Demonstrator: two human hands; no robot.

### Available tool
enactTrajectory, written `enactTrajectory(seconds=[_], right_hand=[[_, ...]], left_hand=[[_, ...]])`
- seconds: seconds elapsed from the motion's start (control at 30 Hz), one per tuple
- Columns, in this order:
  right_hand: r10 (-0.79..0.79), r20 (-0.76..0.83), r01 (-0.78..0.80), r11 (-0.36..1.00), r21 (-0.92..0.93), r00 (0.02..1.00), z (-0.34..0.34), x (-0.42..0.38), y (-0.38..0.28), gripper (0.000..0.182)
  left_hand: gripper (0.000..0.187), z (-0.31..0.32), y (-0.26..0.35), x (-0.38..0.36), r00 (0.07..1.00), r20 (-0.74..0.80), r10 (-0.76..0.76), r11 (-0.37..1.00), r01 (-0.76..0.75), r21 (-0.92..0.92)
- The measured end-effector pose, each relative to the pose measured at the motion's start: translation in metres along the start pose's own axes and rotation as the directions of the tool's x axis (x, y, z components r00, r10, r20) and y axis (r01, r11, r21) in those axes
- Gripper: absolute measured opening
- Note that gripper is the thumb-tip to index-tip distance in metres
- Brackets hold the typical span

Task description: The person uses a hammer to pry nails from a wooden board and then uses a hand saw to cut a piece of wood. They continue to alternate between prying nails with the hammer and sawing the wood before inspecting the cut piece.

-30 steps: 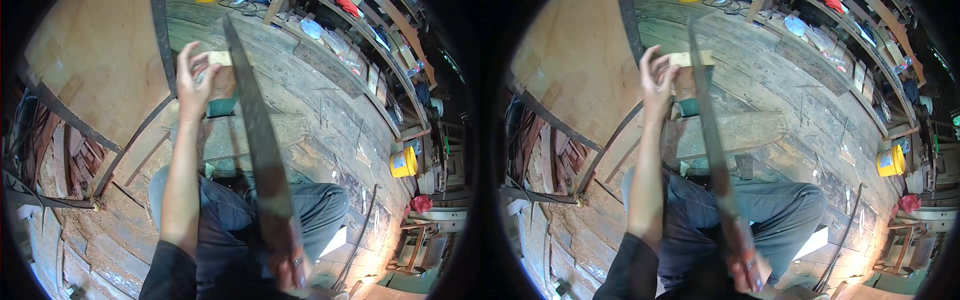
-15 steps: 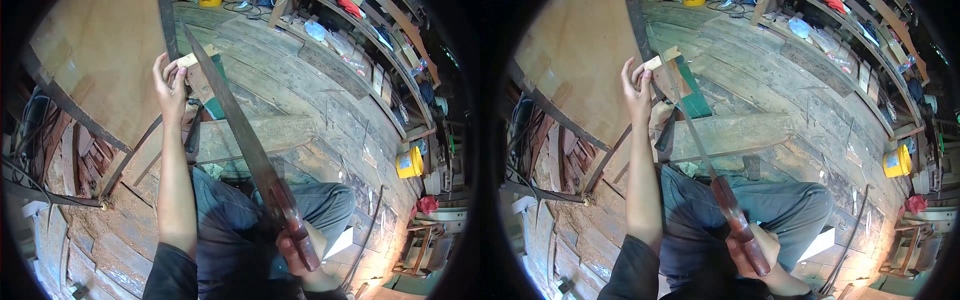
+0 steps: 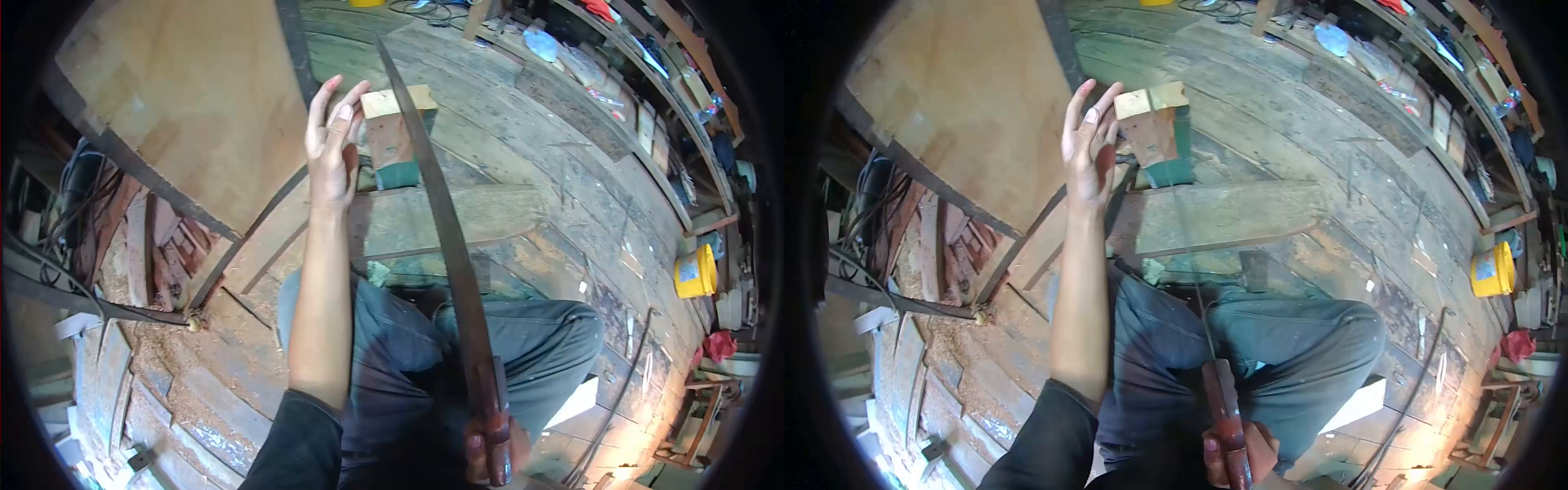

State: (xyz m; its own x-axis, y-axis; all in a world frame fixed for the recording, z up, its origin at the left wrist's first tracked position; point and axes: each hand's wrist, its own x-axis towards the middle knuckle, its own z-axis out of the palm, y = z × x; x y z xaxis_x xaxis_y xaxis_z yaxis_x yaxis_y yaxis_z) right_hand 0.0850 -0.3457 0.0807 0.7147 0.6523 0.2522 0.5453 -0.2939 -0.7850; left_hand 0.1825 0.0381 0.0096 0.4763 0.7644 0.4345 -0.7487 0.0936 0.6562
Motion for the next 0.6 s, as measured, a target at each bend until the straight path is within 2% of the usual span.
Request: enactTrajectory(seconds=[0.03,0.1,0.13,0.17,0.23,0.37,0.43,0.47,0.53,0.6], right_hand=[[-0.005,0.008,0.004,1.000,0.021,1.000,0.002,-0.001,0.002,0.013],[-0.166,-0.052,0.162,0.984,-0.079,0.985,0.006,-0.002,0.007,0.014],[-0.088,-0.008,0.089,0.996,0.015,0.996,0.003,-0.002,0.005,0.015],[-0.090,-0.004,0.090,0.996,0.023,0.996,0.001,-0.002,0.008,0.015],[-0.219,0.073,0.230,0.953,-0.198,0.973,-0.002,-0.004,0.012,0.016],[-0.171,0.044,0.176,0.964,-0.201,0.984,0.001,-0.007,0.015,0.017],[-0.247,0.028,0.245,0.933,-0.264,0.969,0.002,-0.007,0.016,0.017],[-0.246,0.031,0.245,0.933,-0.264,0.969,0.003,-0.006,0.015,0.017],[-0.233,0.017,0.234,0.965,-0.120,0.972,0.004,-0.002,0.012,0.017],[-0.261,0.023,0.261,0.953,-0.156,0.965,0.004,-0.002,0.014,0.017]], left_hand=[[0.055,-0.003,0.002,0.001,1.000,-0.006,-0.003,1.000,0.003,-0.031],[0.053,-0.004,0.007,0.002,1.000,0.012,-0.002,0.998,0.003,-0.055],[0.052,-0.004,0.008,0.001,1.000,0.004,-0.005,0.999,0.005,-0.034],[0.051,-0.002,0.010,0.000,1.000,-0.009,-0.018,1.000,0.018,-0.016],[0.051,-0.002,0.011,0.000,1.000,-0.008,-0.026,0.999,0.026,-0.019],[0.050,-0.002,0.008,0.001,1.000,-0.006,-0.025,1.000,0.025,-0.014],[0.049,-0.002,0.008,0.001,1.000,-0.023,-0.020,1.000,0.020,0.006],[0.049,-0.002,0.008,0.001,0.999,-0.025,-0.021,1.000,0.021,0.006],[0.049,-0.002,0.008,0.002,1.000,-0.020,-0.020,1.000,0.021,0.012],[0.049,-0.002,0.008,0.002,1.000,-0.021,-0.021,1.000,0.021,0.009]])
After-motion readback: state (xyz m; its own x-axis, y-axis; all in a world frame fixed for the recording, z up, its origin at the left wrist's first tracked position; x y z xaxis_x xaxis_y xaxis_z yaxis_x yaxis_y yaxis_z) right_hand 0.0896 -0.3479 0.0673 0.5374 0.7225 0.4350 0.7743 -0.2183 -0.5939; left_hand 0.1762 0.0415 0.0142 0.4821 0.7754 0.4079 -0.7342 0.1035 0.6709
